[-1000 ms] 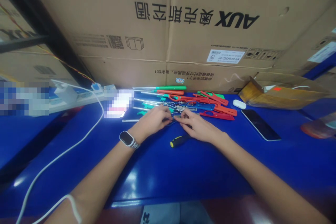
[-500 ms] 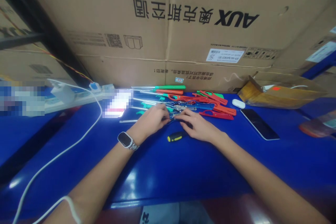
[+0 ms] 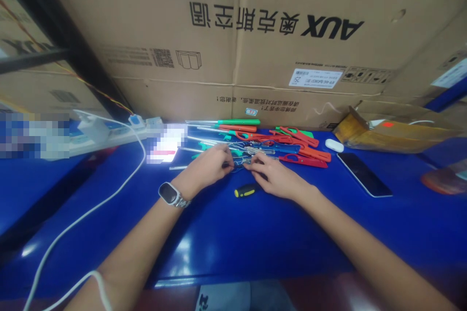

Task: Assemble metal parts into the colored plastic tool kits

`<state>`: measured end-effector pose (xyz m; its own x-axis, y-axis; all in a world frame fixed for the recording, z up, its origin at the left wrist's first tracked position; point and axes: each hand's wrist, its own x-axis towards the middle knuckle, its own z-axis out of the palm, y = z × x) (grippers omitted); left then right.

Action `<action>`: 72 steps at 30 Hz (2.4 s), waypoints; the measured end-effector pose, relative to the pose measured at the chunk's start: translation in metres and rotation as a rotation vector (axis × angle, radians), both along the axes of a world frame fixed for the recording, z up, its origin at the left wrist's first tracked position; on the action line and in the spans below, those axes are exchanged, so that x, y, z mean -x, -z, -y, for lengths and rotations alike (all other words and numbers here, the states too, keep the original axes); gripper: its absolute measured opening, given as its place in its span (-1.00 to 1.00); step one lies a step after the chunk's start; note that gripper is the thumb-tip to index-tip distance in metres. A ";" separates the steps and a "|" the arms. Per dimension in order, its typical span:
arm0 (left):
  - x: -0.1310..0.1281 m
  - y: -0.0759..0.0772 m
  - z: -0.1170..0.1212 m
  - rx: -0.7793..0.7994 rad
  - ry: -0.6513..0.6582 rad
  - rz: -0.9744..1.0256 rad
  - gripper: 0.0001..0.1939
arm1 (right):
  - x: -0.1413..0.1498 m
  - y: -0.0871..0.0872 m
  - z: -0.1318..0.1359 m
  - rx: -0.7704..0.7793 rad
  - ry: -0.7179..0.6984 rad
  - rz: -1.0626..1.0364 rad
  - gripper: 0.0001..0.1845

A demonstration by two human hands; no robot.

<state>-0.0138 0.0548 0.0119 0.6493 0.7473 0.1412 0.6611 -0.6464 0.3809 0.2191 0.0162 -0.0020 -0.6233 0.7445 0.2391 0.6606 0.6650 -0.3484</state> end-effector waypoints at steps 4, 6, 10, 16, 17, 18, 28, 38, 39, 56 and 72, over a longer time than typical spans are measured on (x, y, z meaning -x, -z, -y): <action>0.001 0.002 -0.003 0.002 0.004 0.011 -0.87 | -0.001 0.002 -0.002 0.027 0.000 -0.034 -0.65; 0.000 0.004 -0.004 -0.011 0.002 0.017 -0.88 | -0.002 0.002 -0.002 0.035 -0.003 -0.050 -0.66; 0.000 0.005 -0.004 -0.009 0.045 0.030 -0.90 | -0.003 0.001 -0.003 0.049 -0.010 -0.067 -0.66; -0.002 0.004 -0.002 -0.036 0.068 0.043 -0.89 | -0.002 0.002 -0.003 0.027 -0.019 -0.036 -0.65; -0.003 0.004 -0.001 -0.046 0.079 0.050 -0.89 | -0.002 0.002 -0.002 0.022 -0.019 -0.030 -0.65; -0.004 0.004 -0.001 -0.051 0.089 0.057 -0.88 | -0.001 0.002 -0.002 0.019 -0.022 -0.026 -0.65; -0.003 0.006 -0.002 -0.051 0.061 0.086 -0.91 | 0.002 0.003 -0.001 0.045 -0.003 -0.028 -0.64; 0.055 -0.025 -0.013 -0.045 -0.188 0.175 -0.90 | 0.007 0.000 0.003 -0.013 0.112 0.069 -0.62; 0.062 -0.023 -0.013 -0.053 -0.199 0.180 -0.90 | 0.006 -0.001 0.004 -0.013 0.115 0.070 -0.62; 0.063 0.004 -0.013 -0.107 -0.166 0.051 -0.88 | 0.084 -0.020 -0.059 0.007 0.047 0.055 -0.81; 0.059 0.004 -0.011 -0.120 -0.170 0.315 -0.84 | 0.077 -0.036 -0.079 -0.025 -0.119 0.033 -0.93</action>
<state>-0.0724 0.0662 0.0080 0.4284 0.8067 0.4070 0.6255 -0.5899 0.5107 0.1417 0.0954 0.0337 -0.7146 0.6590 0.2346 0.5873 0.7474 -0.3105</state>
